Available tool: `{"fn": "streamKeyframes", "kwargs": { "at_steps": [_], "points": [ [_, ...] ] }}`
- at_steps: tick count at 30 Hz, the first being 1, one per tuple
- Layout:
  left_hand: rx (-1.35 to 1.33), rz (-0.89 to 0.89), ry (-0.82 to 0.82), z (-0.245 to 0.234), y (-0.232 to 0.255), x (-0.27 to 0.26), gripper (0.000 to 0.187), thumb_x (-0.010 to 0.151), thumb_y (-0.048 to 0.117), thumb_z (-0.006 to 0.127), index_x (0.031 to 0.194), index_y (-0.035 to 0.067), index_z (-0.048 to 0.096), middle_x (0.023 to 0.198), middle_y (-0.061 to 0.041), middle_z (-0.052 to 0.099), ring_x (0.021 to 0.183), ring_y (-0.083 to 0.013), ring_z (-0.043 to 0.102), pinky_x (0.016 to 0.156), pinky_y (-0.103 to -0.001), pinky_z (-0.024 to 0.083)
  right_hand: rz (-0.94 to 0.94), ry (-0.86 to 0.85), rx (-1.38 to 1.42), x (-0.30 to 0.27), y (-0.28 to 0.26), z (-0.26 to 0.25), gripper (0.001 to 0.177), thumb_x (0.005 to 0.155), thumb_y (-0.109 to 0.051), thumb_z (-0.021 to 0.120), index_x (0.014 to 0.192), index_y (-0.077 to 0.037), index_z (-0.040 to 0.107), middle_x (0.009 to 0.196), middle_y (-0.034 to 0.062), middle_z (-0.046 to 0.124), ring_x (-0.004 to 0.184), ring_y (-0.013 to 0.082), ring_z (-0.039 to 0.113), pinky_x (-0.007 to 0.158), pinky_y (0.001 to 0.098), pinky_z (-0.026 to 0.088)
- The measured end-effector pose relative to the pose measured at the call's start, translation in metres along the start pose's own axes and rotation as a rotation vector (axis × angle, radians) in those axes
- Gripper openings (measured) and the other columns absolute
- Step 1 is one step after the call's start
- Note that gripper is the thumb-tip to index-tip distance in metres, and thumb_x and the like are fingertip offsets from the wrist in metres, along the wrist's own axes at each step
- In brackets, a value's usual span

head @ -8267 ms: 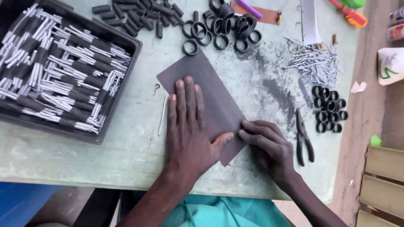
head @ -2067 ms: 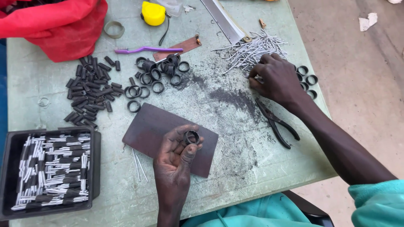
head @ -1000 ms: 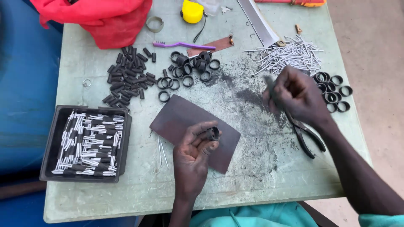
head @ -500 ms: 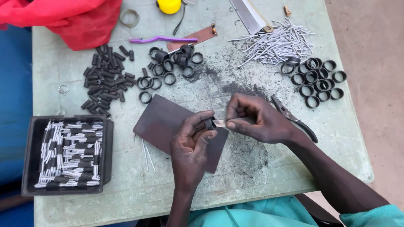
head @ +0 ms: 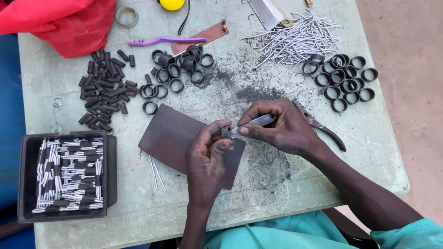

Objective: Manually sanding and cleaning the edges and interiors of small black rings using sandpaper on a workbench.

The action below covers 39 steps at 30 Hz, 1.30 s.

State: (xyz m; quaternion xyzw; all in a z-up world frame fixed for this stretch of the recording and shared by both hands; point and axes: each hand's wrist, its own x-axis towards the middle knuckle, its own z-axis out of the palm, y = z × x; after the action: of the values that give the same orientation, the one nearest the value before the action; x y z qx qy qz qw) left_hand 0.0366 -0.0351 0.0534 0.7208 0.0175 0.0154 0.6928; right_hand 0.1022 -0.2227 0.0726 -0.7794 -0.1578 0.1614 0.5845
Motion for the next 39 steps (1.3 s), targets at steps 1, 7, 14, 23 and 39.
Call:
{"fn": "streamKeyframes", "kwargs": {
  "at_steps": [1,7,14,23,39],
  "points": [
    [-0.001,0.001,0.002,-0.001,-0.001,0.001,0.033,0.102,0.026,0.057,0.127,0.006,0.067,0.104,-0.006,0.074,0.092,-0.0130,0.071,0.082,-0.025,0.060,-0.001,-0.001,-0.001,0.001,-0.001,0.000,0.018,0.085,-0.030,0.079,0.089,-0.012,0.079,0.077,-0.0020,0.073,0.057,0.0061,0.055,0.049,0.0202,0.040],
    [-0.011,0.014,-0.043,-0.004,0.007,0.001,0.034,0.104,0.017,0.053,0.129,-0.003,0.065,0.089,-0.016,0.065,0.081,-0.0165,0.063,0.079,-0.034,0.062,-0.176,-0.008,0.120,0.005,-0.002,0.002,0.008,0.088,-0.009,0.077,0.094,-0.005,0.078,0.069,0.0141,0.071,0.058,0.0156,0.061,0.053,0.0289,0.051],
    [-0.153,-0.069,-0.040,-0.003,-0.005,0.001,0.038,0.105,0.021,0.050,0.131,-0.004,0.063,0.100,-0.018,0.067,0.088,-0.0161,0.066,0.083,-0.030,0.062,-0.405,-0.107,-0.386,0.009,-0.010,-0.007,0.007,0.092,-0.007,0.070,0.091,-0.003,0.075,0.075,0.0184,0.073,0.058,0.0298,0.068,0.054,0.0372,0.056],
    [-0.170,-0.084,-0.049,-0.006,-0.005,0.003,0.041,0.105,0.022,0.050,0.130,-0.008,0.063,0.100,-0.024,0.070,0.085,-0.0157,0.067,0.076,-0.027,0.063,-0.618,0.119,-0.607,0.006,0.013,-0.003,0.007,0.097,-0.014,0.070,0.098,-0.012,0.076,0.070,0.0062,0.066,0.065,0.0254,0.063,0.062,0.0366,0.054],
    [0.017,0.094,0.023,-0.004,0.017,0.013,0.030,0.103,0.019,0.055,0.123,0.001,0.070,0.088,-0.014,0.067,0.077,-0.0132,0.062,0.079,-0.035,0.062,-0.274,0.117,-0.181,0.003,0.003,0.024,0.022,0.099,-0.011,0.059,0.082,-0.012,0.072,0.045,0.0070,0.054,0.037,0.0148,0.044,0.041,0.0287,0.040]
  ]
}}
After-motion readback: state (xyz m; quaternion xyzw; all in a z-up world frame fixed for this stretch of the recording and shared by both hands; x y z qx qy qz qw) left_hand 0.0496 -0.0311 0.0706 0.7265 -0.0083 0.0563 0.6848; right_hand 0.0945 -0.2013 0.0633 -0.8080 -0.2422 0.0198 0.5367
